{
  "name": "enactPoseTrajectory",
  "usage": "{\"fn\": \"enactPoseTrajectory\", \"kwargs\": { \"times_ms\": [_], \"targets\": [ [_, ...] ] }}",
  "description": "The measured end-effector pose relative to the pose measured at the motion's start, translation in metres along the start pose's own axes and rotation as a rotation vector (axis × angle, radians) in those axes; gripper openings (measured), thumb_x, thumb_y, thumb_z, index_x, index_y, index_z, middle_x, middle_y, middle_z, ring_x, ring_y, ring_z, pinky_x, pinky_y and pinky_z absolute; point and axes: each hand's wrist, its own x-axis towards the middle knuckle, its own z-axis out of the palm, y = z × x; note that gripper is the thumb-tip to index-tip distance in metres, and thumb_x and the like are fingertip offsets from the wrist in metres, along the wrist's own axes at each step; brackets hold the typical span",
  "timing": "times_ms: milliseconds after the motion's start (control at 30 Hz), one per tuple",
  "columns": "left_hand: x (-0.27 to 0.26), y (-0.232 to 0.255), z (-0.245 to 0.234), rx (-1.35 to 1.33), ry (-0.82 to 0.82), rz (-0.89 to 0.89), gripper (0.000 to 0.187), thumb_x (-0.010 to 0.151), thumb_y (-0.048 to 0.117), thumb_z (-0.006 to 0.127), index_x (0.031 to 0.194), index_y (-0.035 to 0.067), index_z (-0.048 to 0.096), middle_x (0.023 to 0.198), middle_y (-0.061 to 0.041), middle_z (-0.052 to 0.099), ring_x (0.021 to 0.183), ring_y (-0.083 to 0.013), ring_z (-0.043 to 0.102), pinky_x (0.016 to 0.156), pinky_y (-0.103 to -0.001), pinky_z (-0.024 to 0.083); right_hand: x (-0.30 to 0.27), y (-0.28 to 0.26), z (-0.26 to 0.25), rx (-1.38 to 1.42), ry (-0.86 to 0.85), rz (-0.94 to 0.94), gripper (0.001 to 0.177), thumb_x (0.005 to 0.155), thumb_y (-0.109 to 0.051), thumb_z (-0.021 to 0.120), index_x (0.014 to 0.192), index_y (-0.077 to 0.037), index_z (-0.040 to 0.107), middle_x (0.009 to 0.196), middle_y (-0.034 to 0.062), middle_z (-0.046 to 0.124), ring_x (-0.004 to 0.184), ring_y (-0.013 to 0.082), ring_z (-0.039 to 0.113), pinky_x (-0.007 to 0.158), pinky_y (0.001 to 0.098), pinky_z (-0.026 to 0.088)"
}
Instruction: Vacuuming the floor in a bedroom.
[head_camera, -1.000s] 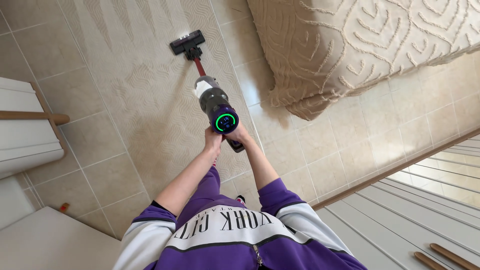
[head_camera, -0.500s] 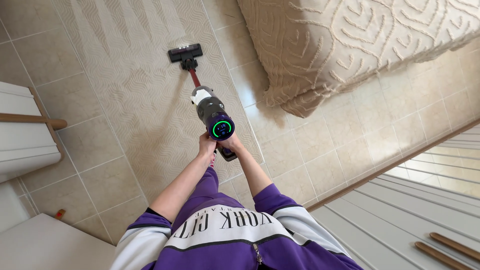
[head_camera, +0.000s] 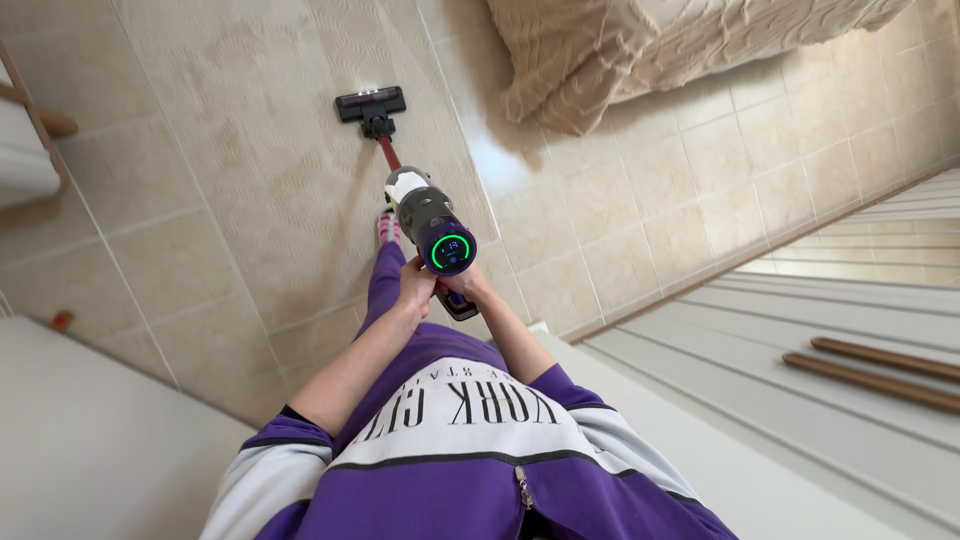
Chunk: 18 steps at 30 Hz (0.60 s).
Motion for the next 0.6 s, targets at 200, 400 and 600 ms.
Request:
{"fn": "enactPoseTrajectory", "kwargs": {
  "times_ms": [200,400,600],
  "targets": [
    [-0.102,-0.06,-0.012,-0.009,-0.069,-0.078,0.025,0.092,0.006,0.066,0.114,-0.003,0.065,0.077,-0.013,0.068,0.055,-0.0187,0.062,0.051,-0.031,0.053,-0.123,-0.031,0.009,0.017,-0.074,0.367,0.026,0.09,-0.017,0.075,0.113,-0.005,0.071,0.091,0.0106,0.07,0.075,0.0206,0.063,0.062,0.0382,0.052],
    [-0.149,-0.083,-0.009,-0.07,-0.148,-0.106,0.023,0.094,0.011,0.068,0.112,-0.002,0.062,0.084,-0.011,0.07,0.059,-0.0186,0.065,0.053,-0.032,0.055,-0.173,-0.025,0.005,-0.066,-0.076,0.073,0.029,0.084,-0.015,0.077,0.111,-0.006,0.071,0.103,0.0063,0.073,0.093,0.0148,0.067,0.079,0.0345,0.059],
    [-0.126,-0.095,-0.006,-0.102,-0.099,-0.061,0.025,0.094,0.009,0.067,0.118,0.001,0.063,0.093,-0.01,0.069,0.064,-0.0165,0.063,0.055,-0.031,0.052,-0.153,-0.001,0.002,-0.067,-0.094,-0.009,0.034,0.082,-0.017,0.08,0.113,-0.005,0.07,0.104,0.0059,0.073,0.094,0.0133,0.066,0.08,0.0329,0.058]
  ]
}}
